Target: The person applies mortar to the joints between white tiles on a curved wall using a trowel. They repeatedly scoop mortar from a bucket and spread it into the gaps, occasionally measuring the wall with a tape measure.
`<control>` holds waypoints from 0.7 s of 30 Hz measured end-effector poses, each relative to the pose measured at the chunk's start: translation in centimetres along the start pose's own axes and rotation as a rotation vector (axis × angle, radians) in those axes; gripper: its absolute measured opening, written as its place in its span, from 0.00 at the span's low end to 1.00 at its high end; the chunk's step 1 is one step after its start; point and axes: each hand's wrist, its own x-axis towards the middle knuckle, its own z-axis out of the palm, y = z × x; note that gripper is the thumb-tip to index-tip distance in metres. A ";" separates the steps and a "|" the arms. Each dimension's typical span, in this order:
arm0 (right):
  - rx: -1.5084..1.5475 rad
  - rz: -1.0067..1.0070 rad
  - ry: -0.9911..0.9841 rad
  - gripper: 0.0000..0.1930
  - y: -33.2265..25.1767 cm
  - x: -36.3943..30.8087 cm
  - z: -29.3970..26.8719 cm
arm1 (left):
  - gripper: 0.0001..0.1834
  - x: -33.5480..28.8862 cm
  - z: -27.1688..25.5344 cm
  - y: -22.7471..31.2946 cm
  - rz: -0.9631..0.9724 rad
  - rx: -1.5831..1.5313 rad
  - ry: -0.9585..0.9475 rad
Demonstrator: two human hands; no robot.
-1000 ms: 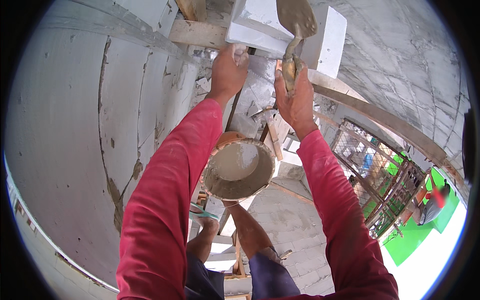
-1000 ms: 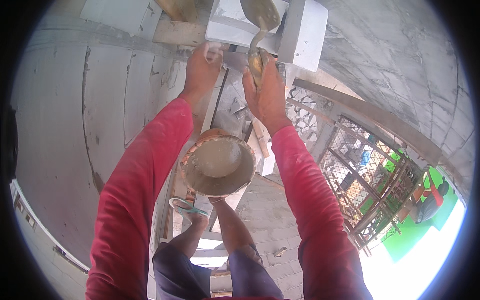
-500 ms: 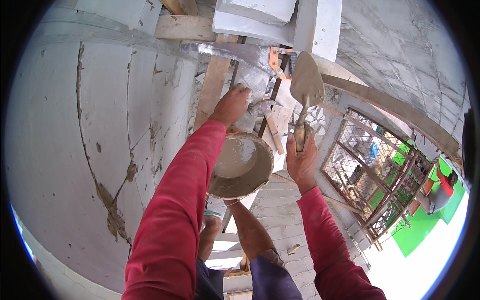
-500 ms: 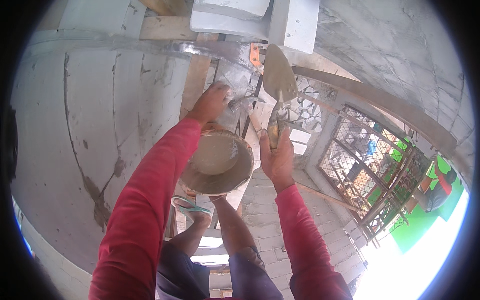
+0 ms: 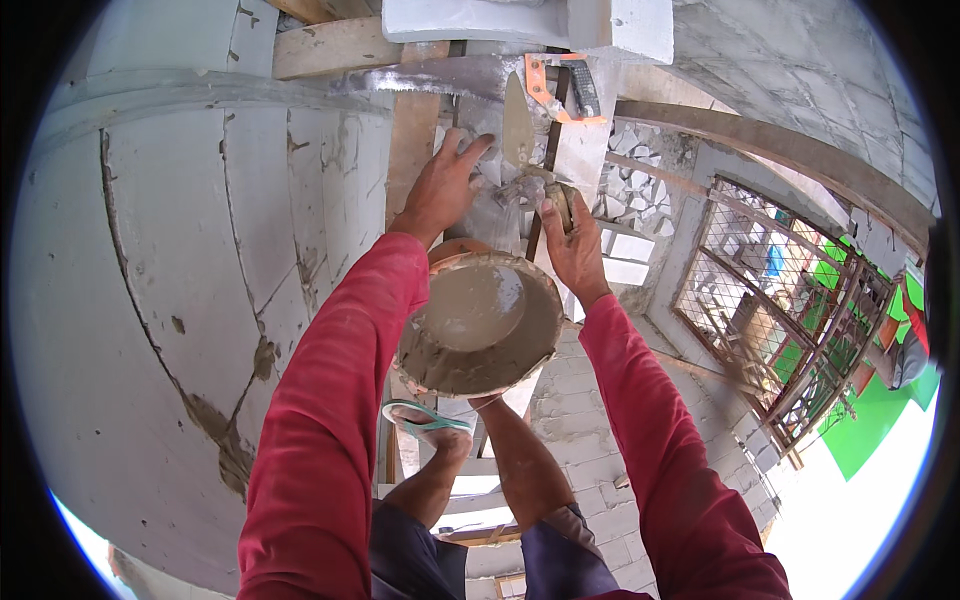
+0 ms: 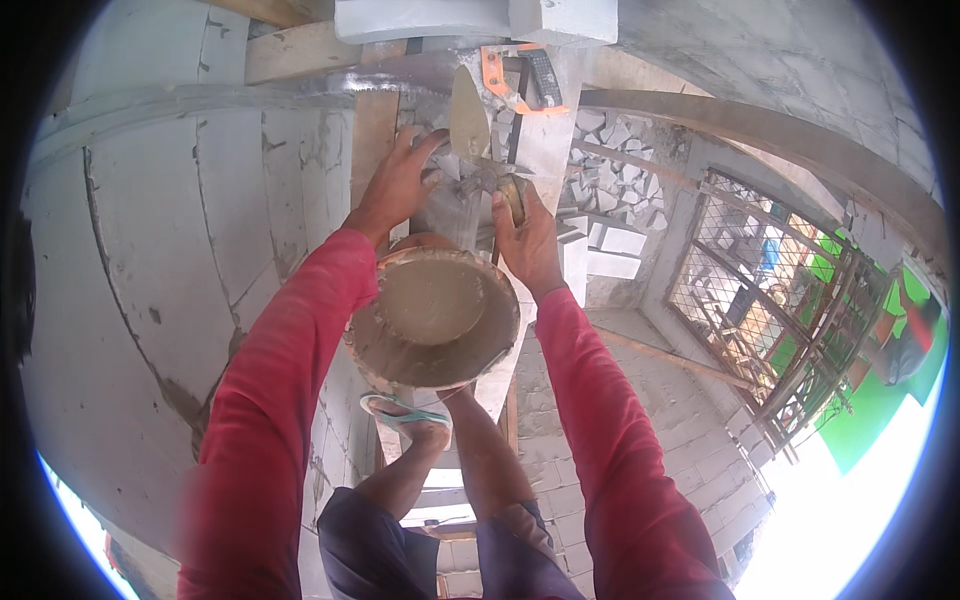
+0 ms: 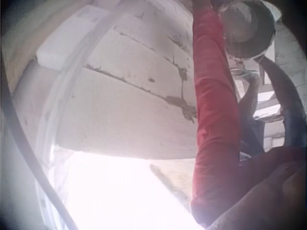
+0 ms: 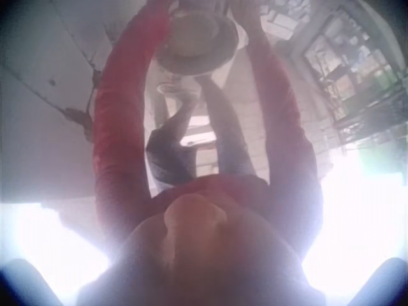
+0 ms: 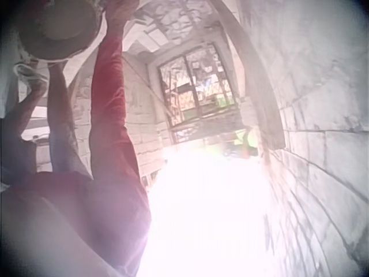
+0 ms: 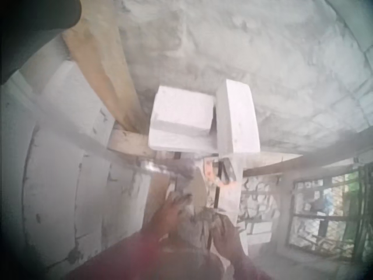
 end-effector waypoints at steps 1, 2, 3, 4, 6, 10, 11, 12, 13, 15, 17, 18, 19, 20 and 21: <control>0.023 0.073 -0.034 0.35 0.2 0.0 -0.1 | 0.31 0.2 -0.2 0.0 0.019 0.051 -0.043; -0.056 0.040 -0.043 0.31 0.4 0.0 -0.2 | 0.30 0.5 -0.3 0.0 0.040 0.100 -0.086; -0.066 0.041 -0.065 0.29 0.6 0.0 -0.4 | 0.30 0.7 -0.3 0.0 0.003 0.104 -0.087; -0.073 0.051 -0.103 0.28 0.7 0.0 -0.6 | 0.29 0.9 -0.4 0.1 -0.032 0.109 -0.089; -0.093 0.073 -0.144 0.25 0.7 0.1 -0.8 | 0.28 0.9 -0.1 0.1 -0.077 0.083 -0.020; -0.155 0.059 -0.139 0.23 0.6 0.6 -0.6 | 0.27 0.7 0.7 -0.5 -0.146 -0.035 0.146; -0.181 0.065 -0.130 0.23 0.6 0.8 -0.5 | 0.28 0.7 1.0 -0.7 -0.186 -0.073 0.142; -0.171 0.020 -0.100 0.23 0.6 0.9 -0.4 | 0.27 0.7 1.2 -0.8 -0.185 -0.095 0.158; -0.166 -0.002 -0.066 0.23 0.6 1.1 -0.3 | 0.27 0.8 1.4 -0.9 -0.198 -0.122 0.158; -0.168 -0.013 -0.056 0.23 0.5 1.4 0.0 | 0.27 0.7 1.6 -1.0 -0.218 -0.150 0.155; -0.176 -0.001 -0.099 0.24 0.6 1.9 0.2 | 0.27 0.8 1.5 -1.1 -0.226 -0.155 0.153; -0.298 0.079 -0.169 0.24 0.6 2.2 0.3 | 0.27 0.9 1.4 -1.1 -0.224 -0.150 0.148; -0.289 0.092 -0.178 0.24 0.7 2.3 0.3 | 0.27 0.9 1.4 -1.0 -0.221 -0.144 0.142; -0.270 0.092 -0.171 0.24 0.8 2.5 0.3 | 0.27 0.9 1.2 -1.0 -0.224 -0.128 0.131; -0.246 0.085 -0.164 0.24 0.8 2.5 0.2 | 0.27 1.0 1.0 -0.9 -0.218 -0.144 0.152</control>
